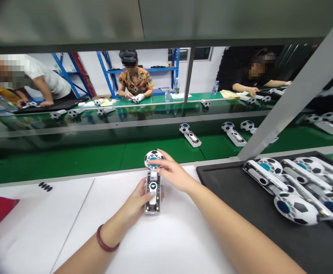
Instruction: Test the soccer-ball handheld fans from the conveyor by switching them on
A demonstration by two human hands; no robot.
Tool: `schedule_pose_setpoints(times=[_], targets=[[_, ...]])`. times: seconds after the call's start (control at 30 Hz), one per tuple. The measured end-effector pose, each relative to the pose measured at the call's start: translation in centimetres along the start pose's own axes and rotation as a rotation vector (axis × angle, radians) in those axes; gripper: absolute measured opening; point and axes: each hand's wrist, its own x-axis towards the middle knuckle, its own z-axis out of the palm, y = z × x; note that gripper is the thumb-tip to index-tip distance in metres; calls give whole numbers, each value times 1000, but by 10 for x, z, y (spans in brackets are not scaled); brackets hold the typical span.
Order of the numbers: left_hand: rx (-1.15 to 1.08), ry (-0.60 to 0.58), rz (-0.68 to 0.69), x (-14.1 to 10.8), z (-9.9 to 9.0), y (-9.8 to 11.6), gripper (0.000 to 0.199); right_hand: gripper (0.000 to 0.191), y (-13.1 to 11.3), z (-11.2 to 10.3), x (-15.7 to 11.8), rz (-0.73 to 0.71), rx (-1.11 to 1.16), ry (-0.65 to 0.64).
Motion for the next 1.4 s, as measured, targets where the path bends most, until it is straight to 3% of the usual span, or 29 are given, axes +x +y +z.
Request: schedule_pose_setpoints(times=[0.1, 0.3, 0.5, 0.93, 1.13, 1.4], targets=[[-11, -48, -13, -1, 0, 3, 64, 31, 7, 2, -1, -54, -8, -26], [17, 14, -28, -2, 4, 5, 66, 32, 10, 6, -1, -146, -122, -3], [7, -11, -3, -1, 0, 1, 67, 36, 7, 7, -4, -207, -222, 5], [25, -81, 20, 0, -6, -3, 56, 33, 6, 4, -3, -198, -227, -20], [30, -47, -19, -2, -1, 2, 61, 33, 8, 4, -1, -180, -217, -30], [50, -103, 8, -2, -4, 2, 64, 37, 8, 4, -1, -187, -219, 8]])
